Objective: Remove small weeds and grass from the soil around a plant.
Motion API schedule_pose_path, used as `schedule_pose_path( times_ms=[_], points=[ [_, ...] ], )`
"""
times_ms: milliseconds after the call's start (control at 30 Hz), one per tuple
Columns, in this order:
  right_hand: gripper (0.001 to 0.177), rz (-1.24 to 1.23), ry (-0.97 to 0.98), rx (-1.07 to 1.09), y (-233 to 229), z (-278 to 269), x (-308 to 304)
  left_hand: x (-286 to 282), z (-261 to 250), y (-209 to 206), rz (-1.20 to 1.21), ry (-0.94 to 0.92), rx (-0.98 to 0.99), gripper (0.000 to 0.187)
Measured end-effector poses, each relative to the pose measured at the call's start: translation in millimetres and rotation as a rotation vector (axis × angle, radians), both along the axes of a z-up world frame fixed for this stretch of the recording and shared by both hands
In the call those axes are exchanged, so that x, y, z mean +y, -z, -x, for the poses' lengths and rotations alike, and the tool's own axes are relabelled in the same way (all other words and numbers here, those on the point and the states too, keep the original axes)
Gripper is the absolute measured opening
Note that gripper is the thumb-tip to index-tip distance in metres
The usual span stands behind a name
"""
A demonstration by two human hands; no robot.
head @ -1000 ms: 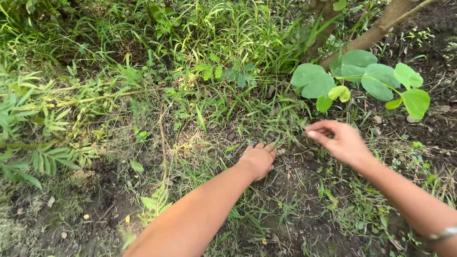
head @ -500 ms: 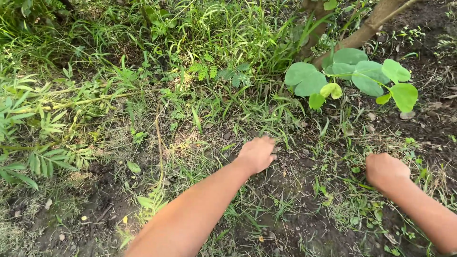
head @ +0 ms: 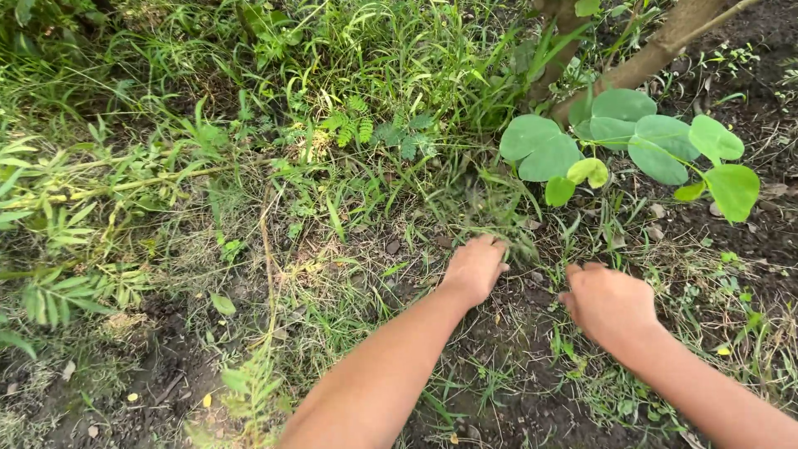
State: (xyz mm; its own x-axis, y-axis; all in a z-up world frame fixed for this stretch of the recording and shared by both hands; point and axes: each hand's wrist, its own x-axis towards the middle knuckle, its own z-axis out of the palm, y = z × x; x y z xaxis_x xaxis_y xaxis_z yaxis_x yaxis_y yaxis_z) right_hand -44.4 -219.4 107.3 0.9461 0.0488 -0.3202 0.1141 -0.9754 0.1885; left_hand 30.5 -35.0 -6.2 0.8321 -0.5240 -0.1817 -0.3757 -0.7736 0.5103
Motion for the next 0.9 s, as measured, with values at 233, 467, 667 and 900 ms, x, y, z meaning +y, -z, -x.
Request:
schedule_pose_path(
  times_ms=[233, 467, 667, 900],
  points=[
    [0.030, -0.091, 0.017, 0.013, 20, 0, -15, -7, -16, 20, 0.270, -0.173, -0.072, 0.027],
    [0.032, -0.073, 0.007, 0.046, 27, 1, -16, 2, -23, 5, 0.500, -0.322, 0.171, 0.019],
    [0.033, -0.141, 0.001, 0.049, 4, -1, 0, 25, -16, -26, 0.238, -0.010, -0.090, 0.017],
    [0.069, -0.764, -0.113, 0.016, 53, -23, 8, 39, -9, -43, 0.058, 0.243, -0.342, 0.013]
  ],
)
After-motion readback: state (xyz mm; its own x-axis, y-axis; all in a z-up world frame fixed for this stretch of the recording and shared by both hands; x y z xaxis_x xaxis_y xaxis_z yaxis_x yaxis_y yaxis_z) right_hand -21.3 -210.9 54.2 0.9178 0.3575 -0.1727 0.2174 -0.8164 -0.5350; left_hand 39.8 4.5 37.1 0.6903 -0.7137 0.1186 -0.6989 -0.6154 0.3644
